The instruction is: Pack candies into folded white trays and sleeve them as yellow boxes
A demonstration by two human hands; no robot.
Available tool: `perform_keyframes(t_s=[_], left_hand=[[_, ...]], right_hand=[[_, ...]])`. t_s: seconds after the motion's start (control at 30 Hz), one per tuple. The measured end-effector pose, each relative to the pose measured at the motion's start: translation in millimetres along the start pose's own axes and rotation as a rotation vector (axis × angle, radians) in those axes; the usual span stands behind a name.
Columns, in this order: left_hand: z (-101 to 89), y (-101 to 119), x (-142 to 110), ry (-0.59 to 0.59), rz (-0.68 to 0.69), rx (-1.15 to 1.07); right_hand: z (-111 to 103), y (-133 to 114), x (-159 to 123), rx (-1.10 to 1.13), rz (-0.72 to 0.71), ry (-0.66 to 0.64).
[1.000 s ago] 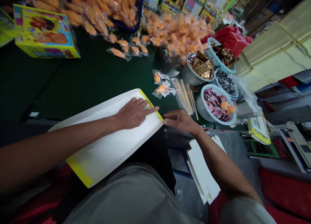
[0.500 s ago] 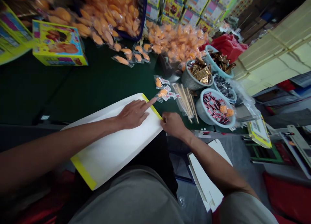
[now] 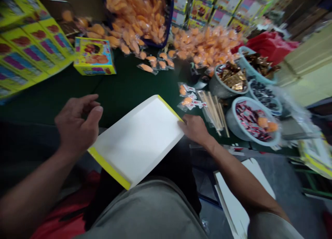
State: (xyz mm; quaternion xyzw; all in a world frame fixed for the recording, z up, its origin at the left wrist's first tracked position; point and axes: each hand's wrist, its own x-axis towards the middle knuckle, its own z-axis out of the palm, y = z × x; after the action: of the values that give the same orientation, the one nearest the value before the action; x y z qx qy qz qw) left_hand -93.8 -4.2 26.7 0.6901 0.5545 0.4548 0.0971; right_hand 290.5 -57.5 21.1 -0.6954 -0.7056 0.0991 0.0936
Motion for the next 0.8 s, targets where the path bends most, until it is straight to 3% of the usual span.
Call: perform_keyframes(t_s=[0.17, 0.23, 0.33, 0.4, 0.57, 0.7, 0.8], left_hand=[[-29.6, -15.0, -90.9, 0.274, -0.421, -0.108], [-36.0, -9.9, -126.8, 0.196, -0.623, -0.238], [-34.6, 5.3, -162.0, -0.112, -0.834, -0.482], [-28.6, 14.2, -169.4, -0.198, -0.859, -0.557], [-23.2, 18.9, -153.7, -0.13, -0.849, -0.385], [-42.3, 7.6, -143.1, -0.06, -0.865, -0.311], [-63.5, -4.4, -146.5, -0.017, -0.923, -0.328]], right_hand=[[8.5, 4.7, 9.1, -0.02, 0.005, -0.034], [11.2, 5.8, 11.6, -0.022, 0.001, -0.043], [15.3, 3.2, 14.2, -0.049, -0.025, -0.034], [18.7, 0.2, 14.0, -0.084, -0.041, -0.007], [21.9, -10.8, 8.7, -0.169, -0.03, -0.023], [13.7, -36.9, 24.5, 0.002, -0.033, 0.014], [2.3, -78.9, 66.9, 0.267, -0.107, 0.095]])
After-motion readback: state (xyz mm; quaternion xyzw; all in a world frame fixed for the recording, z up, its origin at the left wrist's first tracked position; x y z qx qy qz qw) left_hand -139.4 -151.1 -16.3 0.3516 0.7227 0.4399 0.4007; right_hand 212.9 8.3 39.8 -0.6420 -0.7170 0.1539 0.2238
